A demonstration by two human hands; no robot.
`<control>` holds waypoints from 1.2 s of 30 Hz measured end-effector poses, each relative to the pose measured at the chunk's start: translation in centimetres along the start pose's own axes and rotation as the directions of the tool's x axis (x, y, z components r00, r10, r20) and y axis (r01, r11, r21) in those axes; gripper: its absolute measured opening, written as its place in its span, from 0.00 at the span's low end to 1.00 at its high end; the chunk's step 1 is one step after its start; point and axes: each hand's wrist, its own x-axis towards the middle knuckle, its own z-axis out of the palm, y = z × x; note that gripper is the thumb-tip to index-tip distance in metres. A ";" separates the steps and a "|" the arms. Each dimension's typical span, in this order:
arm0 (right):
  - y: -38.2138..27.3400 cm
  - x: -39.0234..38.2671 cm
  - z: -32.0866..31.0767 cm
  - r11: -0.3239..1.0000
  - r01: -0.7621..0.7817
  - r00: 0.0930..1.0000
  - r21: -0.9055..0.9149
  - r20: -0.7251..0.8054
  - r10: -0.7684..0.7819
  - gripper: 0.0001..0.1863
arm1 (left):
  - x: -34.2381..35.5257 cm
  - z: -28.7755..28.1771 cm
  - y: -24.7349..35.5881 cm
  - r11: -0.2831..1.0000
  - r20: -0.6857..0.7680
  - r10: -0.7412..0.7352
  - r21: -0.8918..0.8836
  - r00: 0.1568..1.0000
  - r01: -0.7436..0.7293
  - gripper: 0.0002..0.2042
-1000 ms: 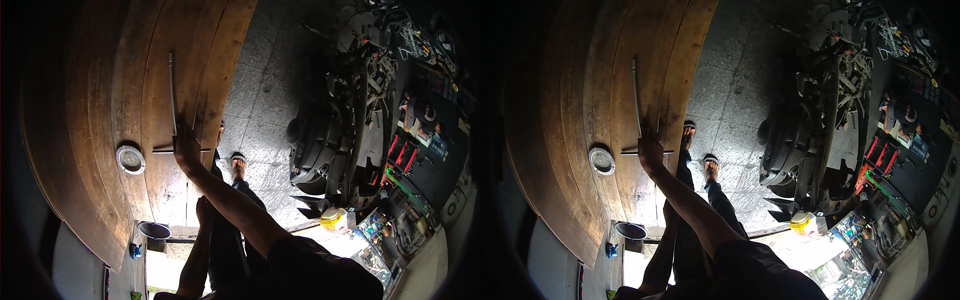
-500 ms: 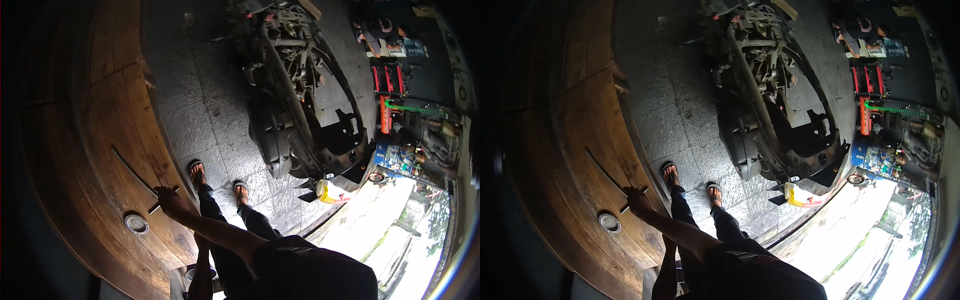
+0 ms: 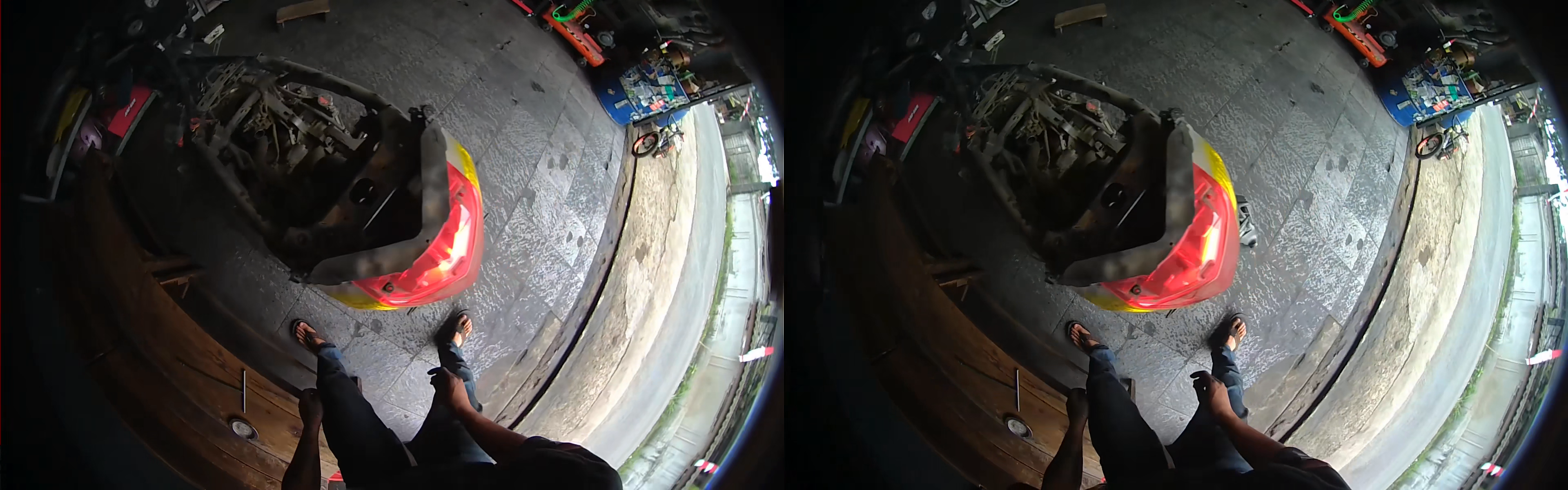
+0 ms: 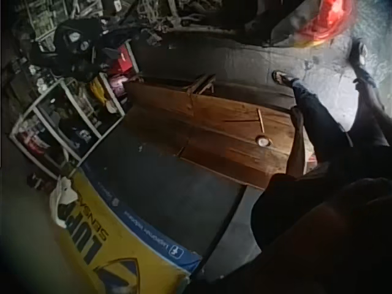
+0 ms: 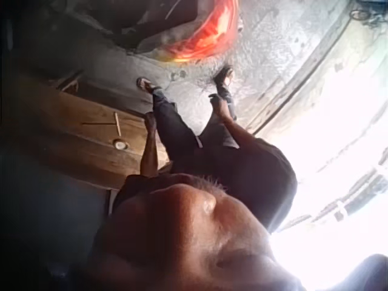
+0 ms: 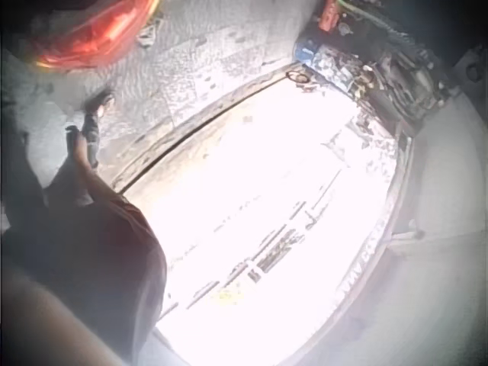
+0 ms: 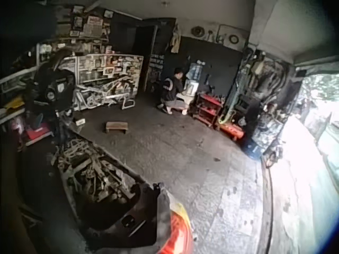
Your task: The person works on motorcycle components using hand tools, moves a tool tray and motorcycle parts, and repositions the motorcycle by hand.
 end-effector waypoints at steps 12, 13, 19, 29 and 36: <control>32.6 5.9 -22.4 0.871 -0.462 0.841 0.168 -0.228 0.490 0.10 | -2.9 15.2 35.0 0.997 0.315 -0.066 -0.003 0.947 0.071 0.16; 33.6 7.6 -23.5 0.891 -0.452 0.864 -0.045 -0.272 0.425 0.10 | -3.2 16.4 38.7 1.000 0.297 0.012 -0.003 0.955 -0.012 0.17; 32.7 19.6 -28.7 0.926 -0.371 0.914 -0.073 -0.202 0.351 0.15 | 1.8 26.5 52.5 0.911 0.285 0.250 -0.394 0.925 -0.125 0.17; 36.7 43.5 -24.5 0.964 -0.100 0.995 -0.248 0.003 0.104 0.38 | 34.9 41.7 55.2 0.540 0.036 -0.307 -0.816 0.951 0.205 0.18; 37.5 56.7 -17.6 0.974 0.019 0.998 -0.226 0.067 -0.004 0.61 | 55.6 41.5 50.0 0.281 -0.014 -0.410 -0.953 0.912 0.111 0.18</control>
